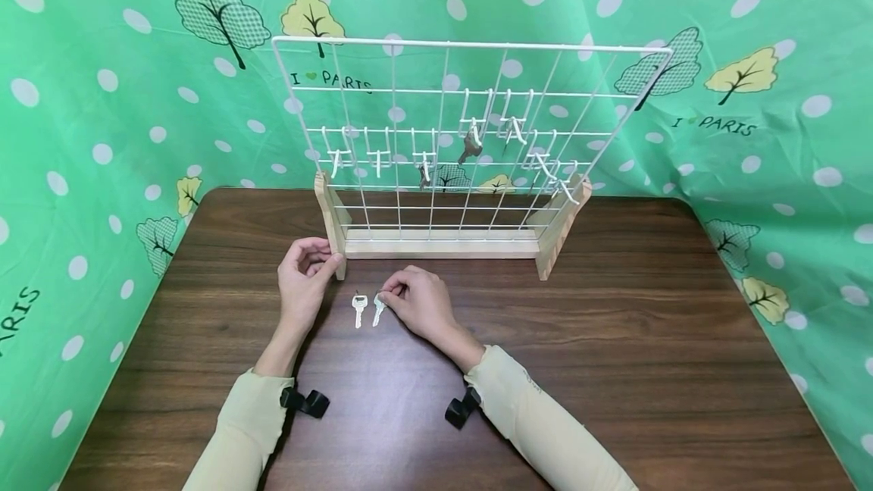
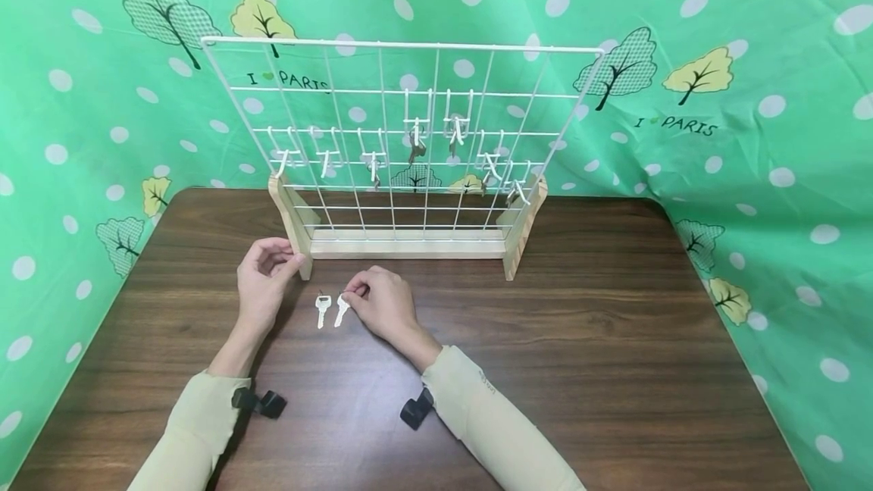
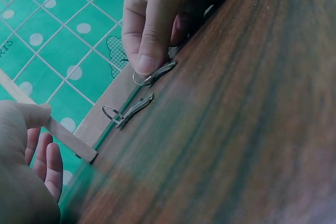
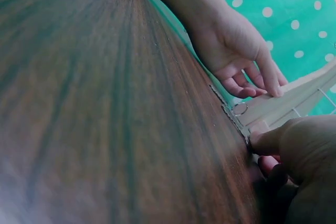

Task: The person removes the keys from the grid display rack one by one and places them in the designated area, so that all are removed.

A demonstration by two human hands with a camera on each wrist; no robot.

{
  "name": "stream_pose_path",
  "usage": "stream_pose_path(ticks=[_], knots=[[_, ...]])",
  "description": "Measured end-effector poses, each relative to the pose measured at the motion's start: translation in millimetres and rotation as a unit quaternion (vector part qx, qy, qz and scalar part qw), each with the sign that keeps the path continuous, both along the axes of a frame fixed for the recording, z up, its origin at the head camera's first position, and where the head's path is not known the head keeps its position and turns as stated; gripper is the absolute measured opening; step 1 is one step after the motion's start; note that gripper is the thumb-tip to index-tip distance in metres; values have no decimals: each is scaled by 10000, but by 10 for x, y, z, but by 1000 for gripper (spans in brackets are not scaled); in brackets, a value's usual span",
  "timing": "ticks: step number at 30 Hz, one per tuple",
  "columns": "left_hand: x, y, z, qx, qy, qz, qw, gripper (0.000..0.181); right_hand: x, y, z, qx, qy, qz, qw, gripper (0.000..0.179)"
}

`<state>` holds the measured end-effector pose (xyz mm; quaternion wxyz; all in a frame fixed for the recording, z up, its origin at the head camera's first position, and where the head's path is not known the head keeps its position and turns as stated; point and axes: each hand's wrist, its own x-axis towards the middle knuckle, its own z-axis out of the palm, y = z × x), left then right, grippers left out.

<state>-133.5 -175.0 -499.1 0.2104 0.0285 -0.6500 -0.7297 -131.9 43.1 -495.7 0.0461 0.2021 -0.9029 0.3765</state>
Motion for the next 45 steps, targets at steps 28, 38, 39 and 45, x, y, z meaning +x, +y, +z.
stream_pose_path(ticks=[28,38,39,45], knots=[[4,0,-2,44,-10,-6,10000,31,19,22,-3,-195,9,78,9998,34],[4,4,11,45,-30,13,10000,31,2,30,34,-219,-228,308,9990,30],[5,5,11,45,-34,11,10000,31,-3,35,36,-244,-252,339,9988,30],[6,5,10,41,-45,22,10000,32,-40,70,37,-393,-497,478,9968,28]])
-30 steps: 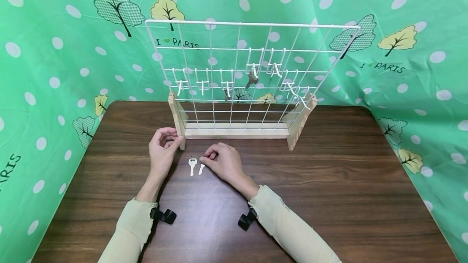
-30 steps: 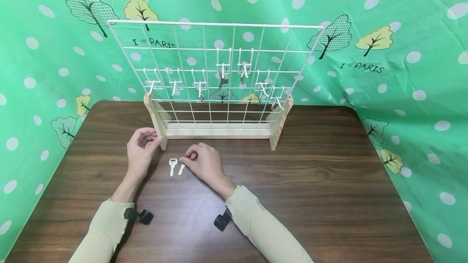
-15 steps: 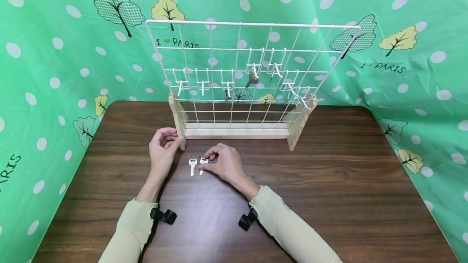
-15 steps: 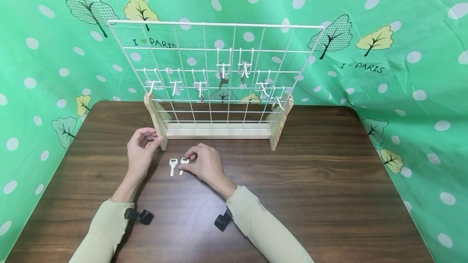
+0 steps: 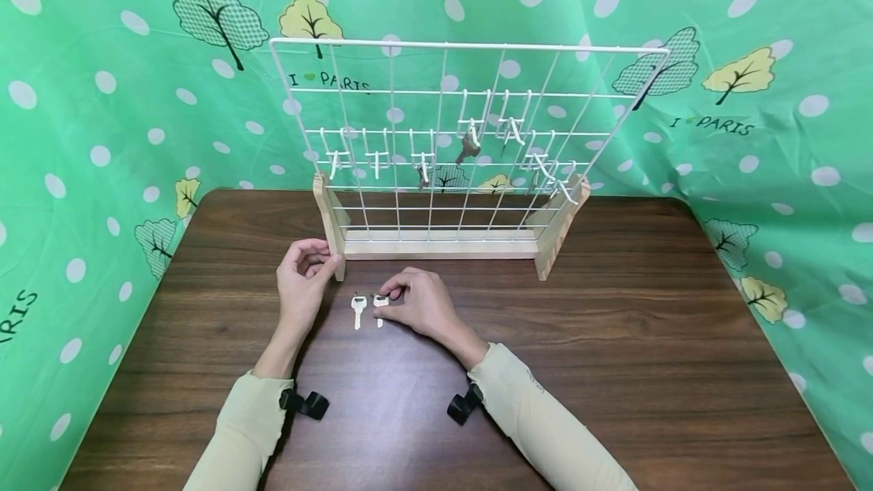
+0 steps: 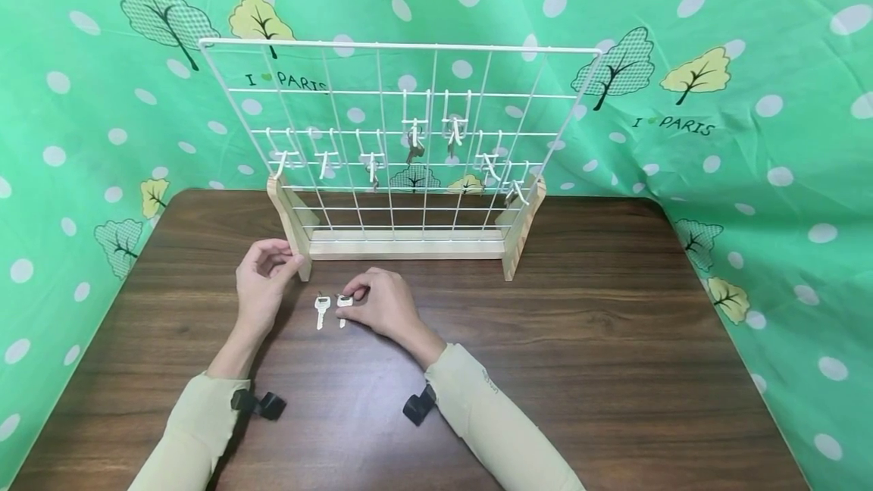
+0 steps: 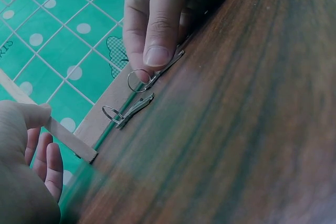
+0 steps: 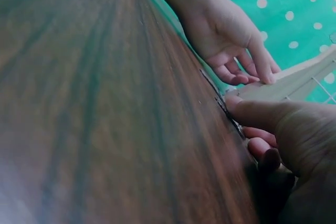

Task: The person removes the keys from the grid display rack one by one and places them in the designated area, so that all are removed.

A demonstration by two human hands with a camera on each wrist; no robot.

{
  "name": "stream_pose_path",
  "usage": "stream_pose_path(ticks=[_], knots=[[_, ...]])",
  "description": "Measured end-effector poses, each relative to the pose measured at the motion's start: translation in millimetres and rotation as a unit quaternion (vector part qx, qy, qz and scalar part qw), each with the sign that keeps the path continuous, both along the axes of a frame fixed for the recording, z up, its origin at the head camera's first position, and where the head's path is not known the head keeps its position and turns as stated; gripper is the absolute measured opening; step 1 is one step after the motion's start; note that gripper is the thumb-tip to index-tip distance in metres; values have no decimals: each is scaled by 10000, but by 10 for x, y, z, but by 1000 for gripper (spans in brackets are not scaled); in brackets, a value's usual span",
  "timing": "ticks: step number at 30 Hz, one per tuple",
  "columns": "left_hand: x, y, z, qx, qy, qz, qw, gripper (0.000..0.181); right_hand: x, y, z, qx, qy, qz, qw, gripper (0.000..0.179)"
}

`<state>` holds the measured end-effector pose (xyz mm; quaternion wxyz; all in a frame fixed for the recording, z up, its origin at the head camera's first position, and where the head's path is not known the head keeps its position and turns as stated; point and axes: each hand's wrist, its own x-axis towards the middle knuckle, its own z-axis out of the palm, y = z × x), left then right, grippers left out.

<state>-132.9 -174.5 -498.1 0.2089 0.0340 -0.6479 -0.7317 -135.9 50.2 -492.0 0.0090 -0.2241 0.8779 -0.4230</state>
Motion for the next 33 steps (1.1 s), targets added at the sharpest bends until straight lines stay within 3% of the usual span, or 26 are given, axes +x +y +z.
stream_pose_path(ticks=[12,20,29,33], knots=[[-2,-5,12,5,-20,-24,10000,32,-17,23,6,-176,-212,25,9996,27],[4,-9,6,40,-19,-31,10000,33,-44,47,-32,-1028,-605,30,9929,24],[-3,-2,-2,31,-19,-14,10000,32,-48,66,-31,-1354,-795,37,9876,23],[-1,-5,-4,53,-16,-26,10000,32,-54,63,-29,-1807,-900,-2,9794,20]])
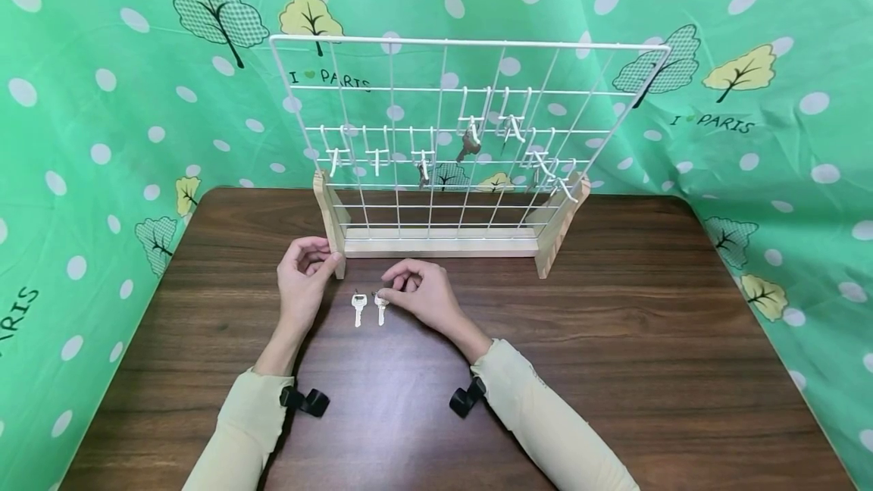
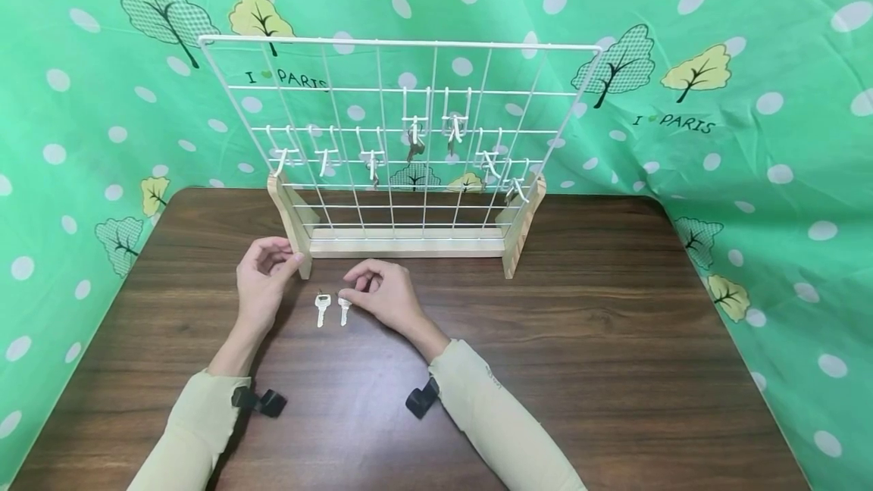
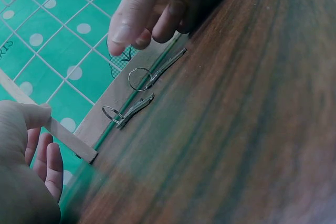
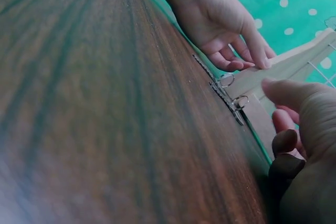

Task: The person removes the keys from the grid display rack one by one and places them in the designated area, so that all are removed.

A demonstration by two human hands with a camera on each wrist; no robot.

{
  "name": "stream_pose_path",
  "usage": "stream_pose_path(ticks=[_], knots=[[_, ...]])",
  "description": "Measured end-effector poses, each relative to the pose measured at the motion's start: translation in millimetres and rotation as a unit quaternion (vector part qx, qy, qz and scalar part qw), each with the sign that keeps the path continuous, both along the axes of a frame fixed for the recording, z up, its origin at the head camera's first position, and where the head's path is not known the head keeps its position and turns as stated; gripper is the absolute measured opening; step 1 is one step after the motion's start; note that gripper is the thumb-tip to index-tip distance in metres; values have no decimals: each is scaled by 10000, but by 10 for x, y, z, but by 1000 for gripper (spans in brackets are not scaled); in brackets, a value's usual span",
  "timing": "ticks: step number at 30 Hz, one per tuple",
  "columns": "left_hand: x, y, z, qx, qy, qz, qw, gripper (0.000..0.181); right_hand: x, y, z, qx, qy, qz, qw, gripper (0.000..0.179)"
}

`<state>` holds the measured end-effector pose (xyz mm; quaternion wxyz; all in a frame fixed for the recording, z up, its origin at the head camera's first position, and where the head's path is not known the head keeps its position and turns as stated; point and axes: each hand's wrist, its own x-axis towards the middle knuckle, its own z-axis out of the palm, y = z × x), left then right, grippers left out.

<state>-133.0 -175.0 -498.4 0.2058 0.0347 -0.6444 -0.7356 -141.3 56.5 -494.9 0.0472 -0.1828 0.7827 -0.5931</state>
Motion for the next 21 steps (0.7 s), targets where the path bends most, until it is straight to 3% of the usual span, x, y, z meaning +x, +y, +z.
stream_pose_path(ticks=[5,12,21], knots=[[-4,3,-2,6,-3,3,10000,32,-7,-1,12,-550,-44,-151,9984,18],[-8,4,-5,5,2,-5,10000,31,11,-30,84,-839,45,-292,9960,19],[-2,-1,-9,0,8,10,10000,31,16,-14,334,-1410,165,-512,9885,20]])
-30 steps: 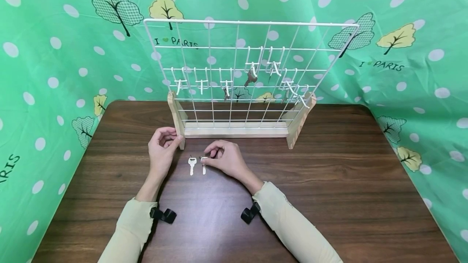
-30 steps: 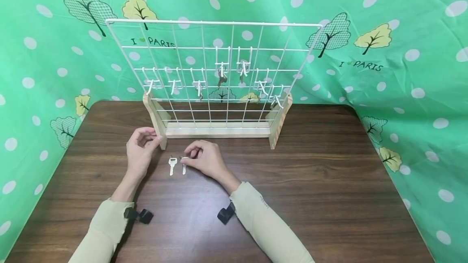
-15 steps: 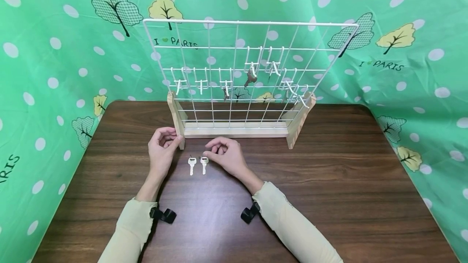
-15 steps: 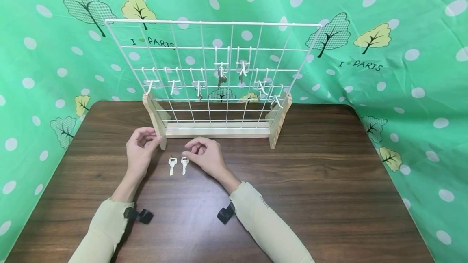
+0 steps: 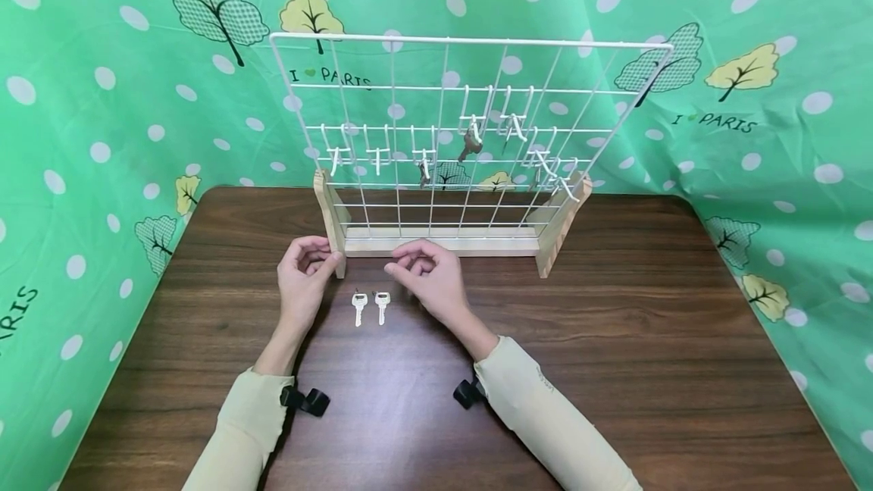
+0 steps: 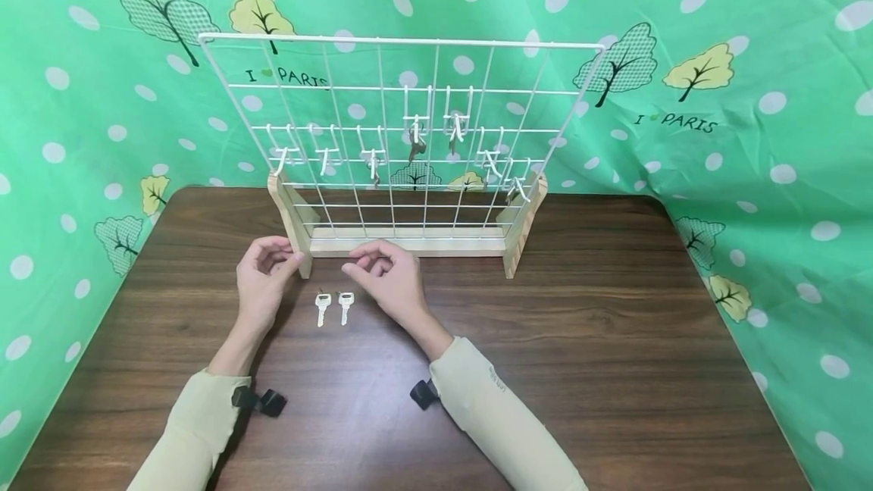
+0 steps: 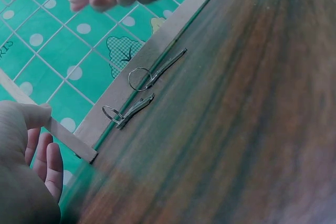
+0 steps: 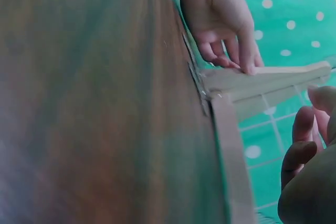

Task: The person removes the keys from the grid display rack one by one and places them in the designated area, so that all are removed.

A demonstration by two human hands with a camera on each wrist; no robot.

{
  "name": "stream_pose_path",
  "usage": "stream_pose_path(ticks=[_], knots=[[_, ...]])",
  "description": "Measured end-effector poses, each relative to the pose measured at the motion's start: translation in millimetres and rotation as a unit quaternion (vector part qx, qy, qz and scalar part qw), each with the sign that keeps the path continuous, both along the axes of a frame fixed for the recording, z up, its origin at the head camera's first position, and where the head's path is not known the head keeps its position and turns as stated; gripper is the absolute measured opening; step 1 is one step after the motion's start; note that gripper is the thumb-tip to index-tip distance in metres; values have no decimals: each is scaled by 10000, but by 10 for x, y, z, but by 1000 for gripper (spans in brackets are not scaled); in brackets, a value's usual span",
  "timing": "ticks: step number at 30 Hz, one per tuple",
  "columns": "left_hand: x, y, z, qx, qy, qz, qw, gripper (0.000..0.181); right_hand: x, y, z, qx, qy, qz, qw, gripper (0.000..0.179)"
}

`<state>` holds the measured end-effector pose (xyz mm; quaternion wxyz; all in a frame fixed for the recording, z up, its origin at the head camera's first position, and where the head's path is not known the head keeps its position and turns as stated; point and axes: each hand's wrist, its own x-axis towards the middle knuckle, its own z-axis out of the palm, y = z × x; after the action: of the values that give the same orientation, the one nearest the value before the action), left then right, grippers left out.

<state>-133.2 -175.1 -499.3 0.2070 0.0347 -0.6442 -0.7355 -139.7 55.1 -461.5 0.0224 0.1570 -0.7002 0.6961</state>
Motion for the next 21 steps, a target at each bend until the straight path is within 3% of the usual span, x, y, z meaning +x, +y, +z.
stream_pose_path(ticks=[6,13,21], knots=[[1,0,-5,7,7,-8,10000,31,-15,42,228,-532,197,-242,9981,20],[-3,-4,-14,-4,22,4,10000,31,-9,92,506,-989,723,-349,9919,24],[-2,4,-9,18,8,14,10000,30,-49,137,685,-1134,1100,-807,9841,23]])
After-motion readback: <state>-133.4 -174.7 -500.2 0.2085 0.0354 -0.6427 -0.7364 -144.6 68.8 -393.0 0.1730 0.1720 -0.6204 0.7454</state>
